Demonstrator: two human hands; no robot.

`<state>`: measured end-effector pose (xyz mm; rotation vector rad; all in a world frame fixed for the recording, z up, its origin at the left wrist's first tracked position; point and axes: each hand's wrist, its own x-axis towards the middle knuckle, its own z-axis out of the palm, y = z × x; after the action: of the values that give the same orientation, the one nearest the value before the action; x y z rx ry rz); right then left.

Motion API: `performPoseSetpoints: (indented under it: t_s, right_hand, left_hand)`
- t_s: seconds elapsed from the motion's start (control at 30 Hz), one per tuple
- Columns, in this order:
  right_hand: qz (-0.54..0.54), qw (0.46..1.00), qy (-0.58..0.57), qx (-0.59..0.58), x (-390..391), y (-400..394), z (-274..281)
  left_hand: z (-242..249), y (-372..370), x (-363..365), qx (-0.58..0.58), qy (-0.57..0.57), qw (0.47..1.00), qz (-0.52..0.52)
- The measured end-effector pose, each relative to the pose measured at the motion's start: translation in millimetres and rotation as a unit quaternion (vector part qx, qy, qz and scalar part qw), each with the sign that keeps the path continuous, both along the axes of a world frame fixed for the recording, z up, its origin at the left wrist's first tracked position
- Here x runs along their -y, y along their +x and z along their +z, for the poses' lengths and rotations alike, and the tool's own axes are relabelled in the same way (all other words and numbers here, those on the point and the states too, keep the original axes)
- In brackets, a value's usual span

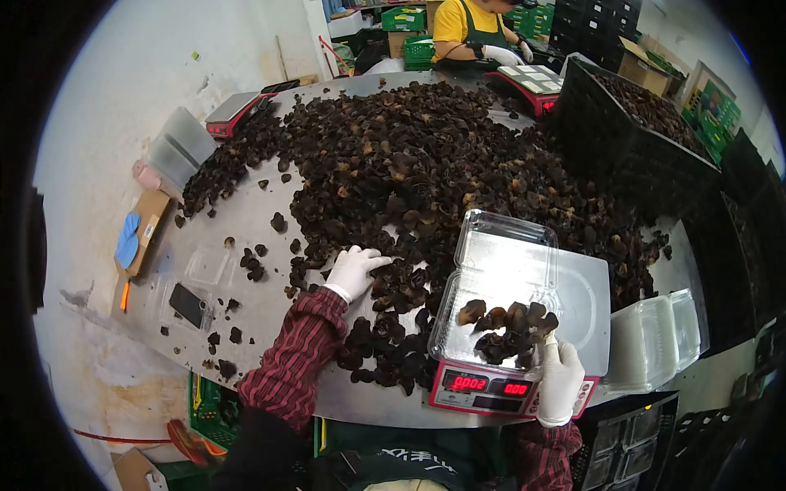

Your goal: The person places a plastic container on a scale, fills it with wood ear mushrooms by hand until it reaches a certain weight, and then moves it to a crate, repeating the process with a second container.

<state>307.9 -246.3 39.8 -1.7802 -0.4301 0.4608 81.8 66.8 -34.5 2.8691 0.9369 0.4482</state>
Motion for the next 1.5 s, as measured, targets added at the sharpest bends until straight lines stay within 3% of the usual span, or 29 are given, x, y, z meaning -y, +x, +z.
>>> performPoseSetpoints:
  t_s: [0.1,0.2,0.27,0.37,0.43,0.5,0.57,0.6,0.63,0.7,0.77,0.8,0.97,1.1,1.2,1.23,1.27,1.33,1.4,1.43,1.5]
  right_hand:
    - [-0.009,1.000,-0.021,0.003,2,-1,-2]
    - [-0.028,0.999,0.005,-0.023,2,-5,6]
    - [-0.034,0.998,-0.003,0.057,12,5,-11]
    - [-0.036,0.999,-0.033,0.014,13,-2,9]
    - [-0.033,0.999,-0.043,0.001,9,-7,18]
    - [-0.037,0.998,-0.054,-0.011,11,-6,14]
    - [-0.014,0.996,-0.032,0.082,13,1,-11]
    - [-0.005,0.994,-0.033,0.104,14,4,-18]
    - [0.006,0.997,-0.048,0.061,6,-13,16]
    - [0.020,0.999,-0.015,0.026,6,-14,14]
    - [0.016,0.997,-0.050,0.052,10,-9,1]
    - [0.022,0.997,-0.051,0.047,9,-13,8]
    - [0.016,0.999,-0.044,-0.002,10,-12,9]
    - [0.025,0.995,-0.080,0.058,7,-11,18]
    - [0.009,0.996,-0.048,0.071,1,-10,12]
    - [0.040,0.982,-0.046,0.176,2,-8,9]
    - [0.072,0.957,-0.040,0.279,1,-5,7]
    - [0.124,0.951,-0.035,0.281,-3,-4,12]
    - [0.160,0.947,-0.058,0.272,-2,2,10]
    - [0.165,0.942,-0.056,0.288,-1,6,7]
    - [0.154,0.947,-0.062,0.276,1,6,10]
  left_hand:
    - [-14,-4,-8,0.006,-0.008,1.000,-0.024]
    - [-4,-13,-8,0.057,-0.021,0.998,0.015]
    - [16,-26,9,0.094,-0.019,0.995,0.030]
    - [28,-47,52,0.136,-0.007,0.990,0.019]
    - [16,-60,83,0.080,-0.040,0.994,0.069]
    - [4,-65,109,0.119,-0.058,0.988,0.079]
    - [0,-62,125,0.087,-0.049,0.991,0.089]
    - [0,-57,130,0.058,-0.035,0.995,0.079]
    - [2,-52,133,0.025,-0.014,0.998,0.061]
    - [-10,-44,130,0.011,-0.002,1.000,0.010]
    - [-22,-44,115,0.061,-0.059,0.996,0.020]
    - [-31,-42,104,0.112,0.006,0.994,0.006]
    - [-37,-39,67,0.270,-0.148,0.949,0.061]
    - [4,-29,54,0.356,-0.287,0.885,0.082]
    - [73,8,84,0.399,-0.289,0.868,-0.063]
    - [95,24,99,0.381,-0.232,0.890,-0.099]
    - [108,41,114,0.376,-0.243,0.883,-0.138]
    - [107,73,122,0.266,-0.090,0.920,-0.274]
    - [97,94,140,0.116,-0.033,0.950,-0.289]
    - [94,97,144,0.109,-0.027,0.952,-0.284]
    - [98,97,140,0.207,-0.047,0.933,-0.289]
